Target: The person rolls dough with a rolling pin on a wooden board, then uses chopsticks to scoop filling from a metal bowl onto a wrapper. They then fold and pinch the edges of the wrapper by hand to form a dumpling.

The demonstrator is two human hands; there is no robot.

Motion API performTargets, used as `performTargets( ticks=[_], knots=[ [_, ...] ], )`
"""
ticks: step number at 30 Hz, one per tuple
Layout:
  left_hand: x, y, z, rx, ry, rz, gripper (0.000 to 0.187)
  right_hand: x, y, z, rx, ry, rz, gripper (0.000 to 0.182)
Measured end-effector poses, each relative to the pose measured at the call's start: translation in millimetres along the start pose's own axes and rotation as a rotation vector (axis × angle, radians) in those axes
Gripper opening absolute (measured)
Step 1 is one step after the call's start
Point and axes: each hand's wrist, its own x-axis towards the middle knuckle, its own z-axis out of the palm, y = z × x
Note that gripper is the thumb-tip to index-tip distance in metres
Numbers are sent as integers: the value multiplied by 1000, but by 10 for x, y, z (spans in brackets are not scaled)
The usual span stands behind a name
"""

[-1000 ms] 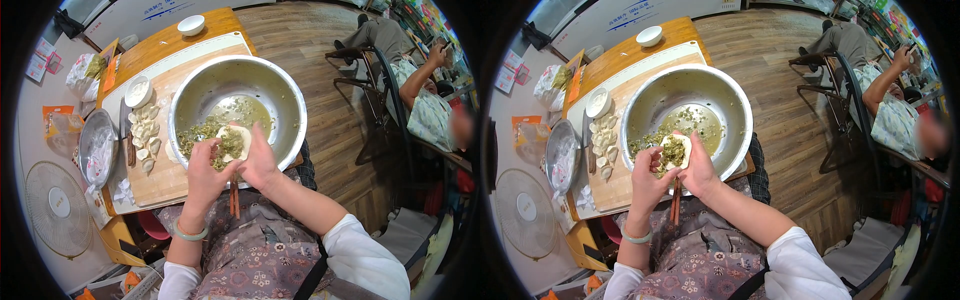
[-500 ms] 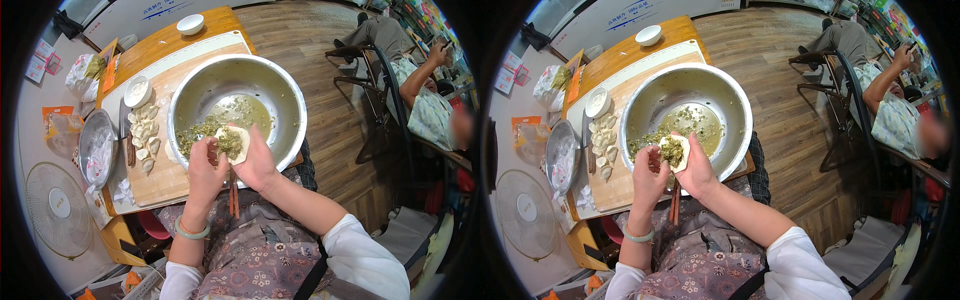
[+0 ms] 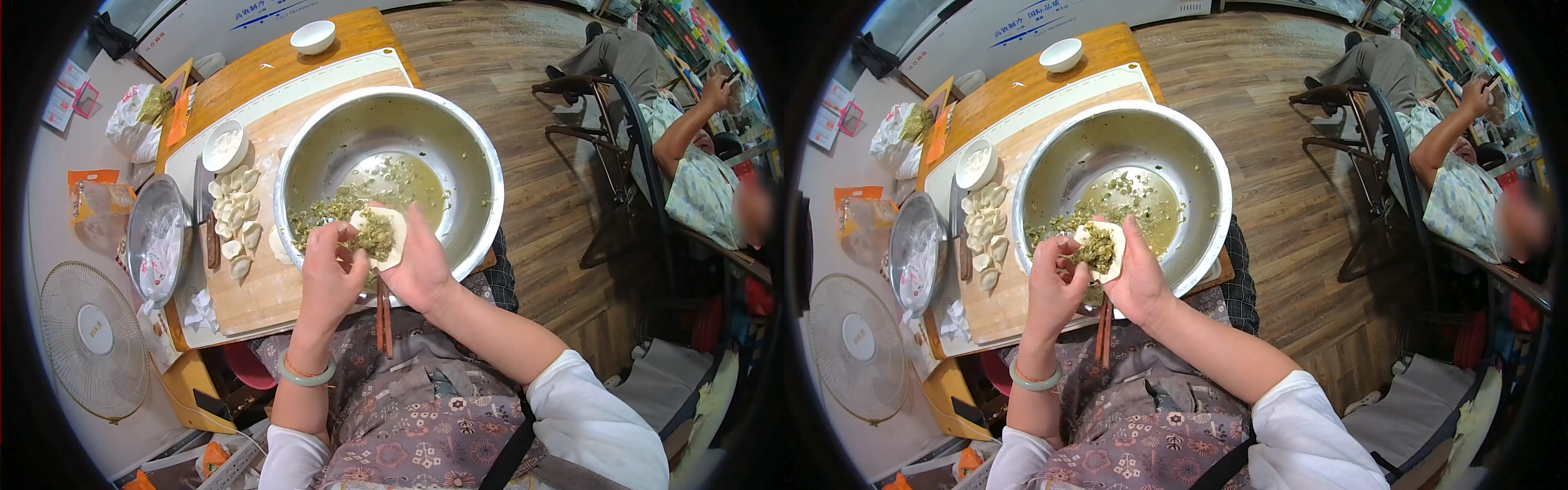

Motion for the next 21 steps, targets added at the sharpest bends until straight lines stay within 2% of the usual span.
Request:
performTargets(
  ticks=[8,12,14,16,18,19,21],
  knots=[
    [-5,-98,-18,-34,34,-38,26,-6,-17,33,-46,18,10,56],
    [33,-143,-151,-117,63,-135,23,2,-50,14,-35,9,8,57],
    [50,-191,-211,71,76,-32,21,-3,-64,25,-40,30,13,58],
    [74,-45,-301,166,16,-60,27,-9,-70,28,-42,22,13,58],
    [101,18,-329,301,42,68,28,-10,-60,32,-45,13,16,58],
    [124,27,-317,302,43,67,28,-11,-53,30,-33,16,29,59],
    [173,56,-262,224,40,201,25,-17,-46,35,-23,19,42,59]
  ],
)
